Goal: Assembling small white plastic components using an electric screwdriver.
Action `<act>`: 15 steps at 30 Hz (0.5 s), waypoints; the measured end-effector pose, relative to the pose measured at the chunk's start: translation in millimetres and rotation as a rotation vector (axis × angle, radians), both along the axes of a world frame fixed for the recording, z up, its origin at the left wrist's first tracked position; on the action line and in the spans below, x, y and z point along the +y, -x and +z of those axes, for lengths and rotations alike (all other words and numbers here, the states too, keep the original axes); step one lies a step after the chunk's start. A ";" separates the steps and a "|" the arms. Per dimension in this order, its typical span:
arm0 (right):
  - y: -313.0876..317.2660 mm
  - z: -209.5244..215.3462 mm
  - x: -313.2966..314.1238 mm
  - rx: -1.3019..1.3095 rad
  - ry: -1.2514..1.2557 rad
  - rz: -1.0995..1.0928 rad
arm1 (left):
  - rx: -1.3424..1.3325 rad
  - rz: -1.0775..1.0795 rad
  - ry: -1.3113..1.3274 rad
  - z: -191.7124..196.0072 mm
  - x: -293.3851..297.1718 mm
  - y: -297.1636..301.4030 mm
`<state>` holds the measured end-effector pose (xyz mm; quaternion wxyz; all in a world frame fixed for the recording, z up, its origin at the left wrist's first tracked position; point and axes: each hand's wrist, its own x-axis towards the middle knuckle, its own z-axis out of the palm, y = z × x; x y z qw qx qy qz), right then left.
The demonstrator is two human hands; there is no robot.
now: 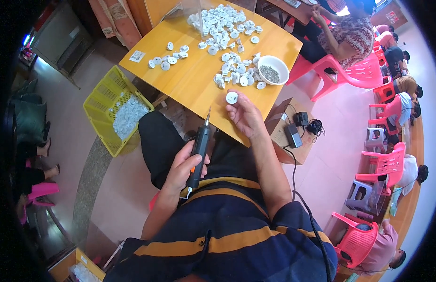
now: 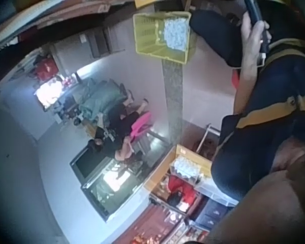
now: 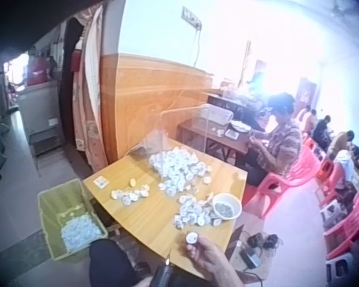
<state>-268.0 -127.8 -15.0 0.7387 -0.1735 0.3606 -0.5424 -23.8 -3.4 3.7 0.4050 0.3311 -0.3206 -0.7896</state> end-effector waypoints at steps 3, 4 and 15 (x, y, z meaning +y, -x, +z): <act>-3.0 -13.9 0.3 0.066 0.123 0.048 | -0.003 0.007 0.005 2.6 -0.9 1.1; -9.7 -11.2 0.7 0.130 0.138 0.033 | -0.007 0.015 0.010 3.1 -0.6 0.3; -26.5 -0.9 3.2 0.302 0.104 0.061 | -0.035 0.009 0.049 1.7 0.8 -1.2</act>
